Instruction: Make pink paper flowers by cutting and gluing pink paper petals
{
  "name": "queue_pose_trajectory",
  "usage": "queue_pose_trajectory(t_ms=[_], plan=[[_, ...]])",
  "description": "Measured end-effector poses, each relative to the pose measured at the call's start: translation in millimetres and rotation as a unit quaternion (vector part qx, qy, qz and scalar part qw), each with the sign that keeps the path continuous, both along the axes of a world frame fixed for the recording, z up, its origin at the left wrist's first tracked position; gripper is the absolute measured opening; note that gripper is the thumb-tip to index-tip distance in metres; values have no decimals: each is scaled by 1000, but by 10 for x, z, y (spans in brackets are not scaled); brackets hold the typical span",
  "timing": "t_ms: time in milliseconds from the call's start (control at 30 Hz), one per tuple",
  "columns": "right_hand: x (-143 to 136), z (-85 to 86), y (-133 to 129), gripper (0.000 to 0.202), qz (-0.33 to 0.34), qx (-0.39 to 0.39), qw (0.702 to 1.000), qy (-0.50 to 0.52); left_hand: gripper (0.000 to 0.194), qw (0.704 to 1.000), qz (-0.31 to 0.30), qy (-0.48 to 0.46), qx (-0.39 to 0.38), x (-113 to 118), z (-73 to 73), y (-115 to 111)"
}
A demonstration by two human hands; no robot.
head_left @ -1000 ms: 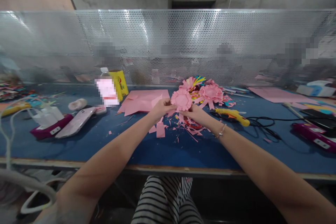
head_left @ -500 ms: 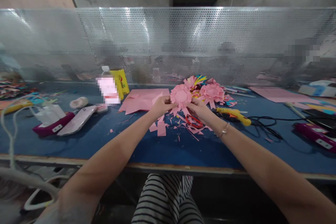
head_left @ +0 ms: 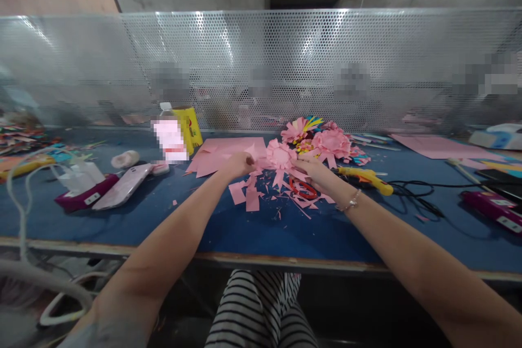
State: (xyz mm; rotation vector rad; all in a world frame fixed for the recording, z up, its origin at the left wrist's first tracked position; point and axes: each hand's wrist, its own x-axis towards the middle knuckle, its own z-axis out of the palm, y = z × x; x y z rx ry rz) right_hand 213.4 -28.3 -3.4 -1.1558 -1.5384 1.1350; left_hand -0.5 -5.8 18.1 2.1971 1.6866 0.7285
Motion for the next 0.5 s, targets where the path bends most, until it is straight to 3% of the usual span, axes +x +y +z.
queue_pose_trajectory(t_ms=[100,200,333,500], plan=[[-42,22,-46,15,27,-63,998,-12,24,998,-40,29,-23,-36,-135,141],[-63,15,-60,9,97,-79,992,-36,30,997,-29,76,-18,-48,-205,225],[-39,-32,-25,7,140,-69,979,-132,26,992,-43,117,-34,-34,-178,190],[-20,-19,-46,14,170,-11,956,-239,22,989,-69,103,-82,-17,-147,143]])
